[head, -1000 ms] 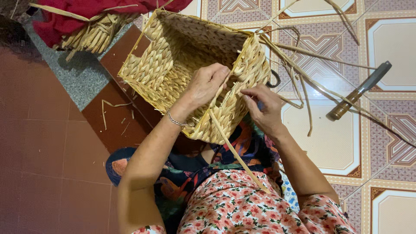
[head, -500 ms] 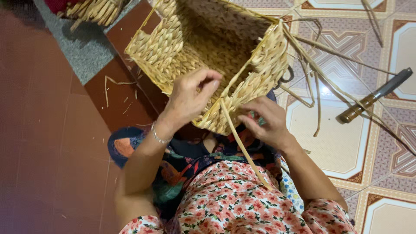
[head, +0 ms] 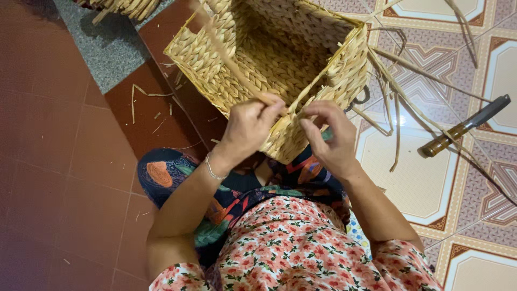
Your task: The person trims excess woven material from the edges of a rectangular basket using shears, then weaves additional strips into the basket's rim. The person rotates the basket to access different sides and continues trimming and weaving.
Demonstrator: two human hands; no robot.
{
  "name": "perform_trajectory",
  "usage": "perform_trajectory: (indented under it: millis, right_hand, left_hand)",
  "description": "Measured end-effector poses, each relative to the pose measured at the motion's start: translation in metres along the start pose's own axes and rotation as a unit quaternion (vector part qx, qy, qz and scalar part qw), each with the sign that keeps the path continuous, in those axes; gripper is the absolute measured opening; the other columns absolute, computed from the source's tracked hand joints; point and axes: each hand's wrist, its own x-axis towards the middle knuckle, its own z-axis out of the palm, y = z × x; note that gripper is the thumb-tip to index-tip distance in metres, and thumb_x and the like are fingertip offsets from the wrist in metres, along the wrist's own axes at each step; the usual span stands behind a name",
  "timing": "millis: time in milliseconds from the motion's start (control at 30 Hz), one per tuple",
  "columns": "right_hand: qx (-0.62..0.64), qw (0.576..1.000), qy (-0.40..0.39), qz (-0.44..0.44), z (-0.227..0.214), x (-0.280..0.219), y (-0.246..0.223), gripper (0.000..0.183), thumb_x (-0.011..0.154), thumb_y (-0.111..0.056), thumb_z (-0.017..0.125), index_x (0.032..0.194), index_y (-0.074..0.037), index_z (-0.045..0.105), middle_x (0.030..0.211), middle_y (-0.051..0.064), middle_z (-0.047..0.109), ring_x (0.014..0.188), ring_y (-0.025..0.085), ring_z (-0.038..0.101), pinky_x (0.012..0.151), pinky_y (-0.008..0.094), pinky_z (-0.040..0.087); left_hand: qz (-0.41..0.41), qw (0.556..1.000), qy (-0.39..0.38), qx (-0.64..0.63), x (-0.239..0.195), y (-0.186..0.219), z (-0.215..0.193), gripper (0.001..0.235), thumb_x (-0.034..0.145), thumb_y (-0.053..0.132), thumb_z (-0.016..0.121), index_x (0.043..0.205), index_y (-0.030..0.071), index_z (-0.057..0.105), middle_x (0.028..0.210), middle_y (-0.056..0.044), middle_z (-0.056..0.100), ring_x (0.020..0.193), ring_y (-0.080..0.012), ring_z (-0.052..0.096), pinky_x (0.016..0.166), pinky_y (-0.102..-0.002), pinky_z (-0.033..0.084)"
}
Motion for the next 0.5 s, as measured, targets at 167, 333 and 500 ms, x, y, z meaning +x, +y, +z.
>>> perform_trajectory:
  millis: [167, 333, 500]
  right_hand:
    - [0.258, 0.953, -0.013, 0.16, 0.019, -0.003, 0.008, 0.019, 0.105, -0.001, 0.062, 0.119, 0.001, 0.05, 0.124, 0.015, 0.064, 0.093, 0.012, 0.066, 0.079, 0.028, 0.058]
    - [0.323, 0.932, -0.027, 0.164, 0.027, 0.006, 0.019, 0.017, 0.104, -0.002, 0.064, 0.114, -0.001, 0.05, 0.111, 0.017, 0.069, 0.075, 0.013, 0.068, 0.062, 0.028, 0.062]
    - [0.171, 0.983, -0.041, 0.049, 0.026, -0.004, 0.022, 0.021, 0.101, 0.001, 0.068, 0.117, -0.004, 0.057, 0.118, 0.014, 0.066, 0.077, 0.012, 0.068, 0.066, 0.026, 0.058]
  left_hand:
    - [-0.153, 0.936, 0.025, -0.317, 0.012, -0.022, -0.005, 0.02, 0.107, 0.009, 0.052, 0.119, -0.004, 0.061, 0.092, -0.016, 0.074, 0.076, -0.0196, 0.076, 0.067, -0.026, 0.067]
    - [0.031, 0.989, 0.141, -0.034, 0.031, -0.022, -0.035, 0.021, 0.106, 0.003, 0.057, 0.124, -0.007, 0.059, 0.098, -0.019, 0.074, 0.082, -0.0222, 0.077, 0.068, -0.031, 0.063]
    - [0.145, 0.895, 0.255, 0.337, 0.06, -0.032, -0.078, 0.03, 0.1, 0.006, 0.066, 0.128, -0.002, 0.059, 0.103, -0.019, 0.071, 0.089, -0.025, 0.072, 0.075, -0.036, 0.061]
